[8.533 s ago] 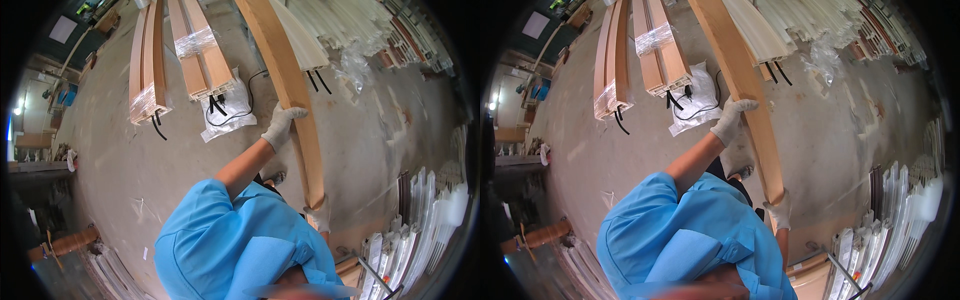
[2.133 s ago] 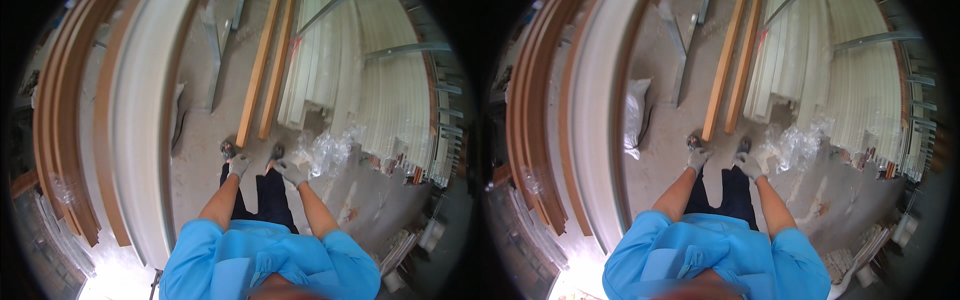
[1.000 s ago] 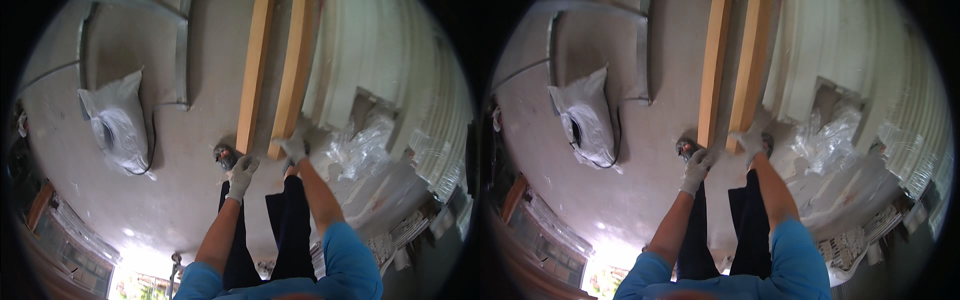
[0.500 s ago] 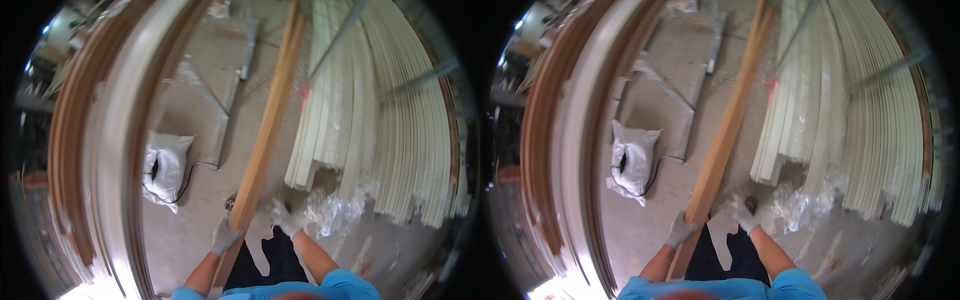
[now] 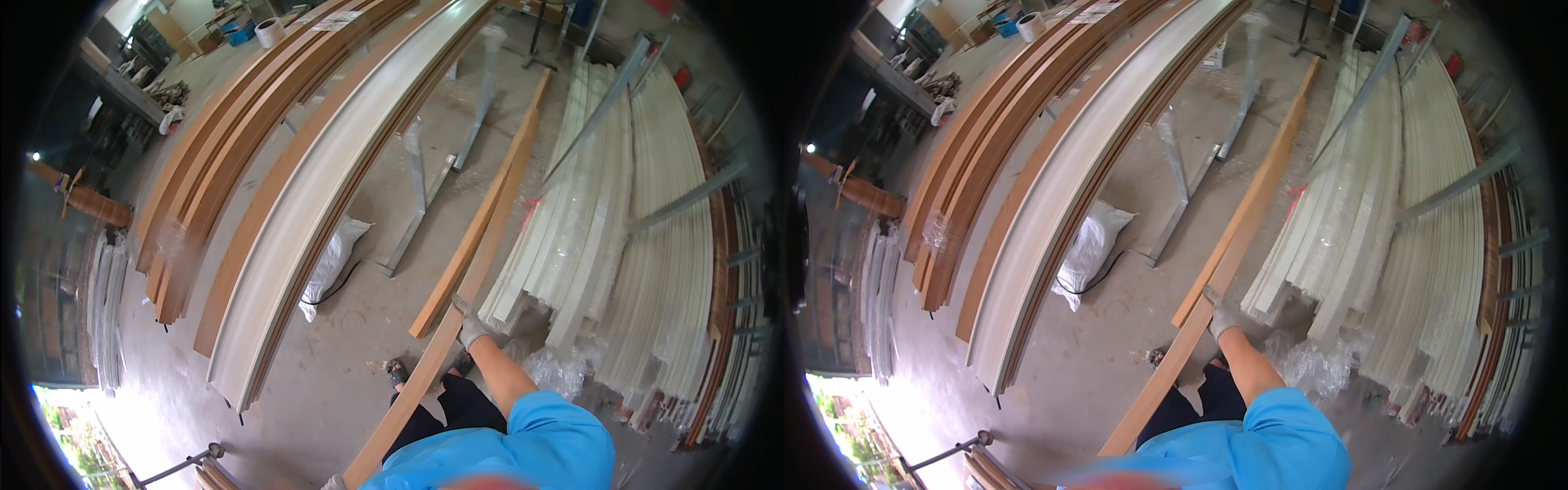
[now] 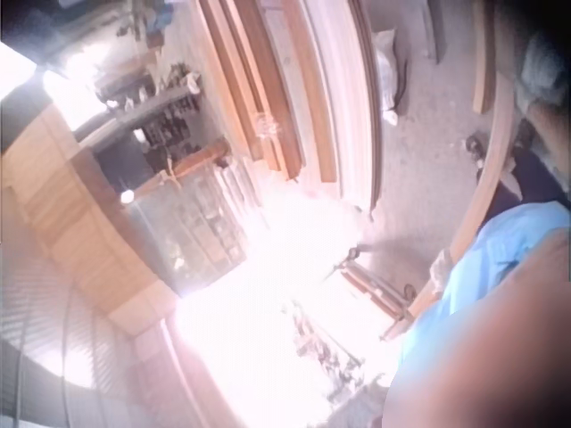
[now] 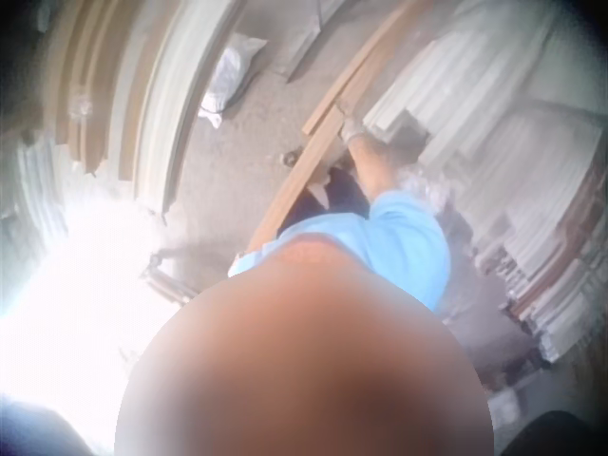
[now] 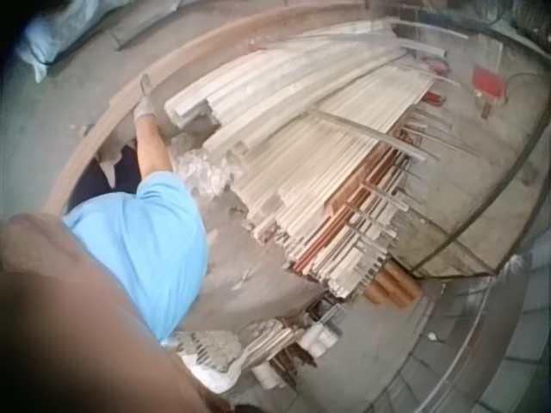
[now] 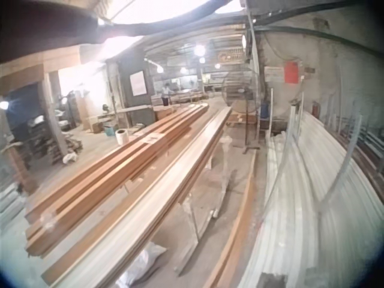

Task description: The person unpacks wooden planks from plastic wrap using a utility knife. They cut the wrap, remove the planks, and place them on a rack.

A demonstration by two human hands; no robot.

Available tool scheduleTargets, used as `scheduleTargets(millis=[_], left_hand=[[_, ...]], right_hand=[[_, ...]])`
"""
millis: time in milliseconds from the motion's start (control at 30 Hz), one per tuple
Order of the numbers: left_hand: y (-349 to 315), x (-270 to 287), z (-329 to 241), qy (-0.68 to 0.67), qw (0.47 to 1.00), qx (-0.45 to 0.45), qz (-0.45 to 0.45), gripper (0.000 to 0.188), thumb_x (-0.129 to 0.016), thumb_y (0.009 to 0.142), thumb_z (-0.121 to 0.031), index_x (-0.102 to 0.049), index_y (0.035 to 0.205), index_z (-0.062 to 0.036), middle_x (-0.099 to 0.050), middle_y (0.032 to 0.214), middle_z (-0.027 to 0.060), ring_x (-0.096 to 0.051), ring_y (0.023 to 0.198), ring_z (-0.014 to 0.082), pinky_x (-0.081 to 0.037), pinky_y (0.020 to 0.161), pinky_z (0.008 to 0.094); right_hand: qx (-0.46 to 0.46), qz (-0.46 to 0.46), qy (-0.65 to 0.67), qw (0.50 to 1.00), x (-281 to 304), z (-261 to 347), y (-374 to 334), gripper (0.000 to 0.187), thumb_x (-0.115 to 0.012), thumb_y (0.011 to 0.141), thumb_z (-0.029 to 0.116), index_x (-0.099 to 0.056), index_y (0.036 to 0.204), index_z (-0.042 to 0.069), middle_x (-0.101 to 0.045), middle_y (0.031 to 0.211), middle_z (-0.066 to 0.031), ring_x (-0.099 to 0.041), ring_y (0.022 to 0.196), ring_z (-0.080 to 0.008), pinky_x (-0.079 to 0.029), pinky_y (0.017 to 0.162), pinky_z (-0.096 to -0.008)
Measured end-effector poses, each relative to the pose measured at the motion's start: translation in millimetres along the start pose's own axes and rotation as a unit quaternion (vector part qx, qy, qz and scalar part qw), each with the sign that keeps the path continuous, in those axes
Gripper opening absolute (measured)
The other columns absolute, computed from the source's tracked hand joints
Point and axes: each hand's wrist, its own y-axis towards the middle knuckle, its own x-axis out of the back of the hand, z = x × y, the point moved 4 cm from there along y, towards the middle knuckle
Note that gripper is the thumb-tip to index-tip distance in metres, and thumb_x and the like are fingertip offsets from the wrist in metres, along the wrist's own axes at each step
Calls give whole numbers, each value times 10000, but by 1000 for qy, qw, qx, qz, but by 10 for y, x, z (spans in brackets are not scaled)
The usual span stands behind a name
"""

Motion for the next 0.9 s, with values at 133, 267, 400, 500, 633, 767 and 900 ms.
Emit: scheduleTargets(millis=[133, 267, 400, 500, 633, 767, 900], left_hand=[[593, -473, 196, 5, 999, 28, -29, 579, -829, 687, -505, -656, 1037, -77, -708, 1032, 146, -688, 1015, 372, -536, 893, 488], [1035, -796, 281, 0, 993, 0, -120, 582, -852, 675, -493, -638, 1030, -85, -693, 1000, 122, -682, 1001, 365, -536, 891, 481], [1266, -662, -21, -37, 970, -132, -200, 611, -873, 671, -481, -625, 1063, -83, -680, 1039, 119, -659, 1052, 361, -525, 924, 478], [1224, -201, -757, -12, 966, -227, -124, 853, -908, 645, -447, -575, 1306, -23, -616, 1328, 219, -600, 1232, 376, -500, 997, 489], [609, 1279, -2031, -85, 845, -528, -9, 659, -764, 841, -443, -613, 1328, -26, -645, 1306, 224, -637, 1187, 372, -516, 975, 458], [-839, 3216, -2212, -421, 548, -719, -82, 702, -737, 942, -265, -420, 1490, 38, -567, 1405, 174, -566, 1271, 274, -428, 1105, 400], [-2271, 4511, -1909, -420, 334, -796, -279, 822, -795, 867, -382, -433, 1494, 8, -600, 1321, 200, -606, 1192, 327, -494, 1027, 407]], right_hand=[[46, 38, 6, 998, -239, -22, -561, 567, -828, 814, 302, -587, 1271, 69, -650, 1109, -72, -648, 1009, -235, -537, 900, -399], [101, 104, 13, 989, -748, 295, -1037, 498, -798, 837, 258, -607, 1247, 49, -671, 1132, -59, -664, 1051, -209, -554, 912, -374], [201, 172, -22, 964, -1400, 803, -1696, 698, -838, 777, 208, -486, 1352, 29, -621, 1117, -58, -619, 1058, -191, -528, 925, -351], [273, 223, -98, 931, -1789, 1238, -2213, 787, -896, 718, 239, -460, 1341, 38, -586, 1121, -60, -596, 1051, -192, -515, 941, -333], [418, 280, -214, 838, -2058, 1684, -2809, 838, -949, 660, 273, -468, 1306, 41, -569, 1095, -56, -572, 1061, -196, -498, 952, -341], [519, 236, -272, 775, -2237, 1743, -3041, 896, -985, 610, 287, -458, 1295, 49, -582, 1110, -69, -589, 1059, -201, -507, 940, -351], [572, 272, -357, 687, -2374, 1453, -3117, 811, -962, 614, 287, -485, 1234, 74, -629, 1117, -108, -636, 1065, -259, -518, 928, -385]])
